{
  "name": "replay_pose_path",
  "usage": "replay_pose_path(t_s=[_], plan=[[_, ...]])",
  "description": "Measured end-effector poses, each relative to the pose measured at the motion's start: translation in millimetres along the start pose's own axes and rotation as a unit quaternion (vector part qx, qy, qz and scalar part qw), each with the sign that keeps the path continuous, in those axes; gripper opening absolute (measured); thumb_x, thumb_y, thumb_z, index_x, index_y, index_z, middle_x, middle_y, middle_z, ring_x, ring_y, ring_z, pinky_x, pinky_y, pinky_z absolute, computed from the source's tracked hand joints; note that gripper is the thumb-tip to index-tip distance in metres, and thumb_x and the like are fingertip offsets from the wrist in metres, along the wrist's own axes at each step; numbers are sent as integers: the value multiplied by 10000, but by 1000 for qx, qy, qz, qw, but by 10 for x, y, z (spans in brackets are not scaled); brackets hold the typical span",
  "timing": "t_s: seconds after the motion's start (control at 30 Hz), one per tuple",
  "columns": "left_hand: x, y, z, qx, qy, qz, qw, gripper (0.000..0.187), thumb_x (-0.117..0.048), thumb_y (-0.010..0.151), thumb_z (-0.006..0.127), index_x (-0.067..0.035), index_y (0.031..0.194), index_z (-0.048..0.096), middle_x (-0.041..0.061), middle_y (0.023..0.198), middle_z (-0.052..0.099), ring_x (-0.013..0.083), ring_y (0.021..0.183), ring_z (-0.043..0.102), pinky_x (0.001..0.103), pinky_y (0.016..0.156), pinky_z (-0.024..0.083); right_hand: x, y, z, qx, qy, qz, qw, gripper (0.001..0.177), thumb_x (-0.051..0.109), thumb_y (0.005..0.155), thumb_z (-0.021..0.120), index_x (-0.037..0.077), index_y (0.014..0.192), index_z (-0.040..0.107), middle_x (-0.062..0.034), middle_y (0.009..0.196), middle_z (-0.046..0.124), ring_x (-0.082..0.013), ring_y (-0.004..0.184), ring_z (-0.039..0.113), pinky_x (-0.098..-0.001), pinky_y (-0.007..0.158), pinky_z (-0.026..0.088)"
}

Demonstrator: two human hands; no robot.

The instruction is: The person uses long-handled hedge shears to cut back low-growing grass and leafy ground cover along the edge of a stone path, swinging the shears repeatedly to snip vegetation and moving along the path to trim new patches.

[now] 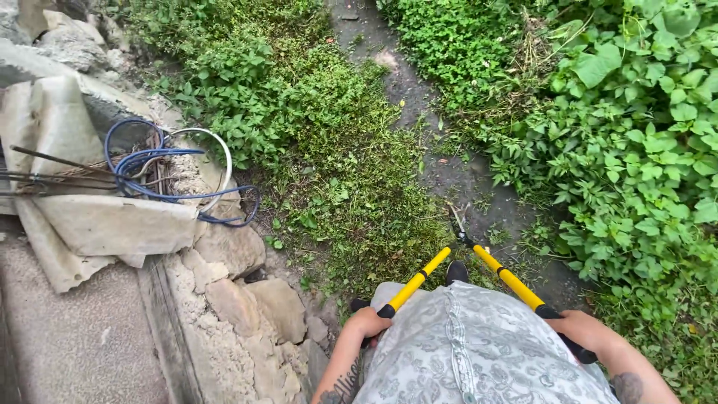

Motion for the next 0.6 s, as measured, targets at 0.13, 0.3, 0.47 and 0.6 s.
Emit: replay_pose_path(t_s=[0.13, 0.3, 0.47, 0.6], plan=[[-350, -296, -249, -44, 35, -16, 998, 493, -511, 779, 736, -20, 804, 759, 86, 698, 740, 204, 605, 718, 363, 684, 590, -18, 188, -49, 23, 26, -24, 999, 486, 340, 828, 769, -73, 1084, 755, -184, 914, 851, -257, 726, 768, -400, 681, 600], [-381, -486, -433, -128, 26, -25, 991, 458, -473, 724, 743, -31, 839, 774, 88, 693, 736, 226, 656, 728, 382, 705, 590, -40, 510, -188, -16, -21, -37, 999, 530, 379, 800, 812, -52, 1098, 734, -176, 874, 826, -257, 723, 732, -394, 686, 572], [-315, -549, -622, -154, -7, -32, 988, 478, -482, 715, 762, -55, 930, 763, 87, 737, 738, 222, 679, 718, 384, 717, 583, 341, 756, -194, -39, -90, -75, 992, 516, 388, 791, 806, -16, 1103, 728, -201, 874, 784, -292, 720, 729, -415, 694, 570], [-102, -246, -774, -88, -98, -38, 991, 458, -461, 768, 799, -41, 936, 731, 86, 762, 749, 181, 621, 719, 342, 668, 584, 810, 826, -115, -56, -81, -87, 991, 565, 317, 747, 830, -3, 1202, 728, -207, 973, 784, -316, 823, 793, -429, 794, 616]])
Point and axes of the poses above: each hand's wrist, its own y-axis towards the middle knuckle, its own z-axis out of the palm, x = y × z, the point moved 10 cm from there along y, towards the middle knuckle
